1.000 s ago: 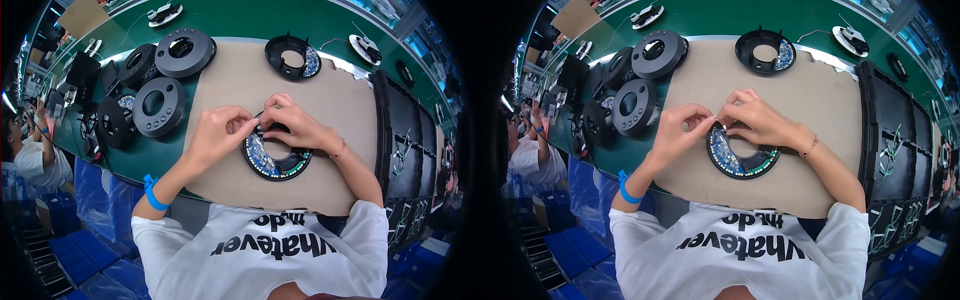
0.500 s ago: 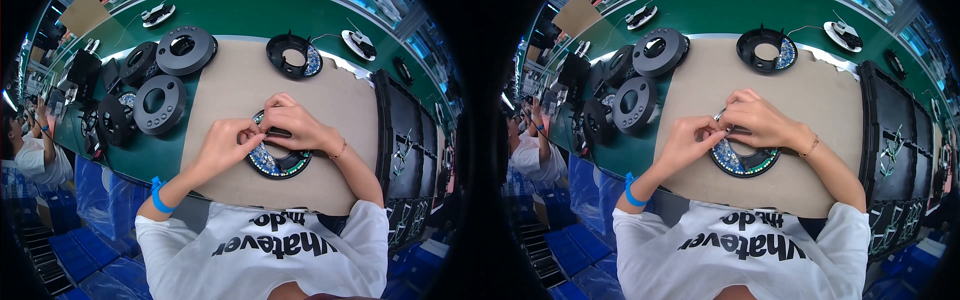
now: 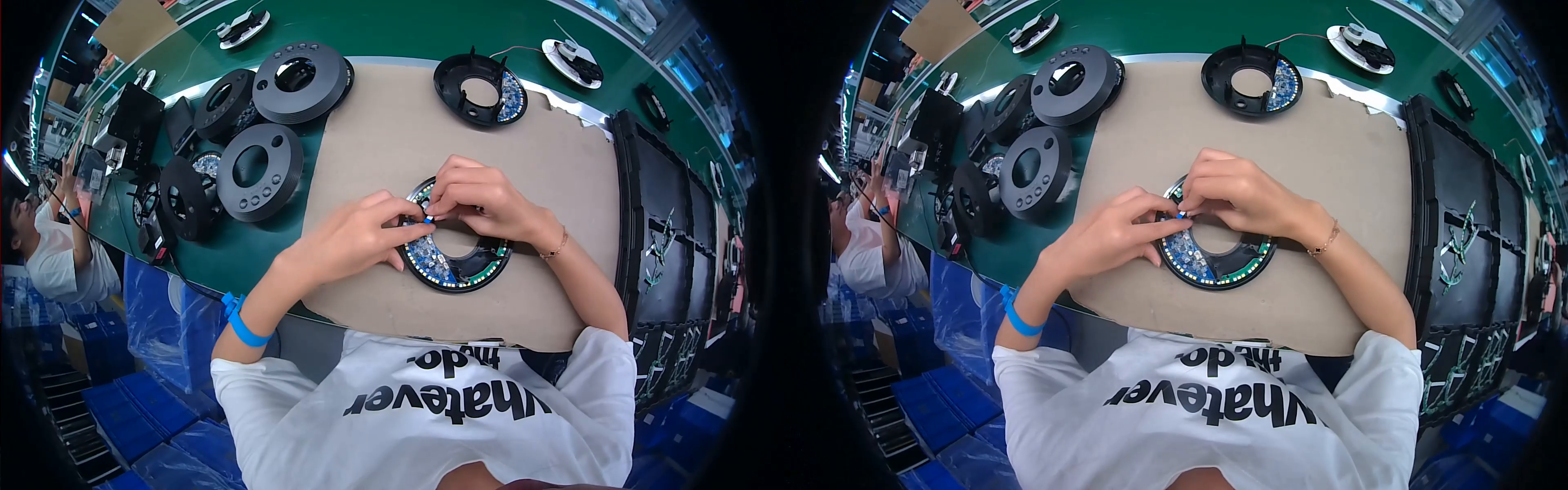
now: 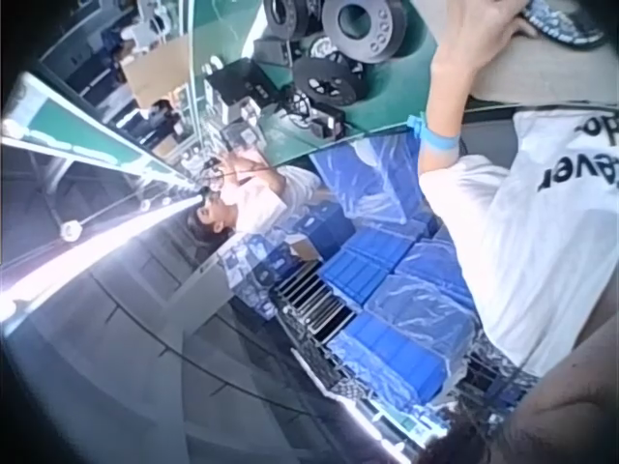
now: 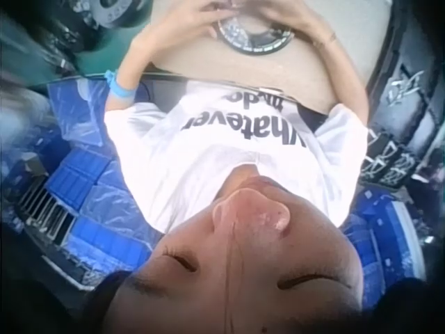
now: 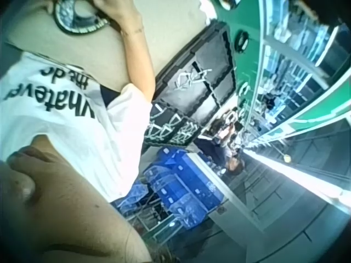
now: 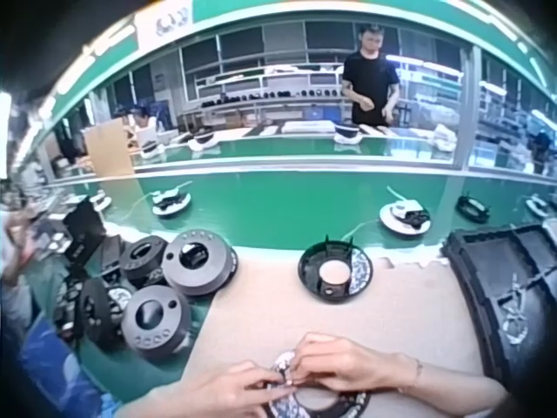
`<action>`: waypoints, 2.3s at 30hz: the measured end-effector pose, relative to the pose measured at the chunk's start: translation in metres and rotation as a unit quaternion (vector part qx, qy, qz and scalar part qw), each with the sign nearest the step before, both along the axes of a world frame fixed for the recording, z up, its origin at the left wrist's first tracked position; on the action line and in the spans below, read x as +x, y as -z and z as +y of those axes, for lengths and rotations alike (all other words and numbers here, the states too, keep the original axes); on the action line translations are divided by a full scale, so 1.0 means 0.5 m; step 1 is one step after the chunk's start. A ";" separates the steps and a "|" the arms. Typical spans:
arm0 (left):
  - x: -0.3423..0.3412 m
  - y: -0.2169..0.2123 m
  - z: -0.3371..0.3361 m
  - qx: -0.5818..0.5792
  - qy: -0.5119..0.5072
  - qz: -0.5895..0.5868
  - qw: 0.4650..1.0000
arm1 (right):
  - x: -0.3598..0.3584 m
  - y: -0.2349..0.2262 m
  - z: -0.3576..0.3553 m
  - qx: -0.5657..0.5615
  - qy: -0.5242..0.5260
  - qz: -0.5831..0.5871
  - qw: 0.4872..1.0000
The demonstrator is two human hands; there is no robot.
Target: The person assembles circular LED lights by taking circular plastic housings and curved LED circuit strips, fitting and pressing the strips into the housings by hand, and placing the assembled units onto the conveyor line.
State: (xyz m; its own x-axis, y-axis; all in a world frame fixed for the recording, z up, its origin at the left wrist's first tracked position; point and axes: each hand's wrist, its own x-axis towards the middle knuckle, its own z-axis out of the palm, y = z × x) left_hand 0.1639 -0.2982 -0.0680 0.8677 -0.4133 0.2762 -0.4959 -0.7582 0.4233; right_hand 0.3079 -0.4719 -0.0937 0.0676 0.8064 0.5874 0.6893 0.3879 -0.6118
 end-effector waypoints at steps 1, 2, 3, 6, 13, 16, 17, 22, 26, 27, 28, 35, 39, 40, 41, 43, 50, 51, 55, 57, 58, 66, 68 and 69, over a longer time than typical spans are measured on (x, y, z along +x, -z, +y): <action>0.004 0.001 0.005 0.020 0.013 -0.006 1.000 | 0.000 0.000 0.000 0.000 0.000 0.000 1.000; 0.008 0.001 0.008 0.041 0.027 -0.012 0.999 | 0.000 -0.001 0.000 0.000 -0.008 -0.004 1.000; 0.011 0.002 0.009 0.041 0.027 -0.012 0.999 | 0.001 0.000 0.001 0.000 -0.016 -0.007 1.000; 0.017 0.005 0.012 0.043 0.042 -0.039 0.997 | -0.001 0.000 0.000 -0.010 -0.009 0.000 1.000; 0.016 0.016 0.017 0.041 0.058 -0.101 0.992 | 0.000 -0.003 -0.004 0.004 0.010 0.032 0.999; 0.012 0.019 0.018 0.030 0.051 -0.091 0.994 | 0.000 0.000 -0.005 -0.008 0.005 0.009 1.000; 0.011 0.020 0.018 0.023 0.047 -0.084 0.995 | 0.001 0.000 -0.005 -0.017 -0.003 0.002 1.000; 0.005 0.018 0.022 0.004 0.021 -0.106 0.994 | 0.002 -0.004 -0.004 -0.019 -0.024 -0.016 0.999; 0.002 0.018 0.023 -0.013 -0.031 -0.111 0.993 | 0.000 -0.001 -0.006 -0.030 -0.018 -0.033 0.999; 0.001 0.020 0.024 -0.013 -0.032 -0.111 0.993 | 0.000 -0.001 -0.005 -0.032 -0.019 -0.038 0.999; 0.001 0.025 0.024 -0.012 -0.035 -0.110 0.993 | -0.001 -0.002 -0.005 -0.032 -0.021 -0.038 0.999; -0.003 0.026 0.021 -0.015 -0.040 -0.095 0.995 | -0.008 0.001 -0.007 -0.030 -0.007 -0.056 0.998; -0.004 0.027 0.023 -0.016 -0.039 -0.099 0.994 | -0.005 0.000 -0.005 -0.025 -0.016 -0.057 0.998; -0.004 0.024 0.022 -0.012 -0.041 -0.086 0.995 | -0.005 -0.002 -0.007 -0.025 -0.015 -0.058 0.998; -0.005 0.022 0.020 -0.009 -0.044 -0.073 0.996 | -0.005 -0.004 -0.009 -0.029 -0.011 -0.058 0.998; -0.002 0.022 0.023 -0.005 -0.044 -0.078 0.996 | -0.003 -0.004 -0.007 -0.034 -0.011 -0.057 0.998; -0.002 0.022 0.024 0.004 -0.044 -0.084 0.995 | -0.006 -0.001 -0.004 -0.027 -0.006 -0.061 0.998; -0.003 0.023 0.023 0.004 -0.044 -0.083 0.996 | -0.006 0.001 -0.004 -0.028 -0.007 -0.061 0.998; -0.006 0.022 0.019 0.017 -0.043 -0.102 0.994 | -0.007 0.004 -0.005 -0.019 -0.001 -0.058 0.998; -0.010 0.023 0.014 0.020 -0.042 -0.113 0.993 | -0.008 0.006 -0.004 -0.021 0.000 -0.046 0.999; -0.012 0.024 0.010 0.039 -0.034 -0.123 0.991 | -0.008 0.006 -0.004 -0.021 0.000 -0.045 0.999; -0.010 -0.001 0.004 0.083 -0.027 -0.062 0.994 | -0.004 0.001 -0.008 -0.042 0.005 -0.058 0.997; -0.004 0.000 0.010 0.108 -0.005 -0.077 0.991 | -0.004 -0.001 -0.010 -0.054 0.000 -0.061 0.997; -0.001 0.000 0.013 0.111 0.002 -0.082 0.990 | -0.003 0.000 -0.009 -0.067 -0.011 -0.061 0.996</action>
State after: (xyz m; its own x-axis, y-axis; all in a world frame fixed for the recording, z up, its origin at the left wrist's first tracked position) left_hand 0.1635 -0.2916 -0.0681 0.8170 -0.4832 0.3146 -0.5473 -0.8216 0.1595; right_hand 0.3066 -0.4764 -0.0935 -0.0156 0.8788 0.4769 0.7544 0.3233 -0.5712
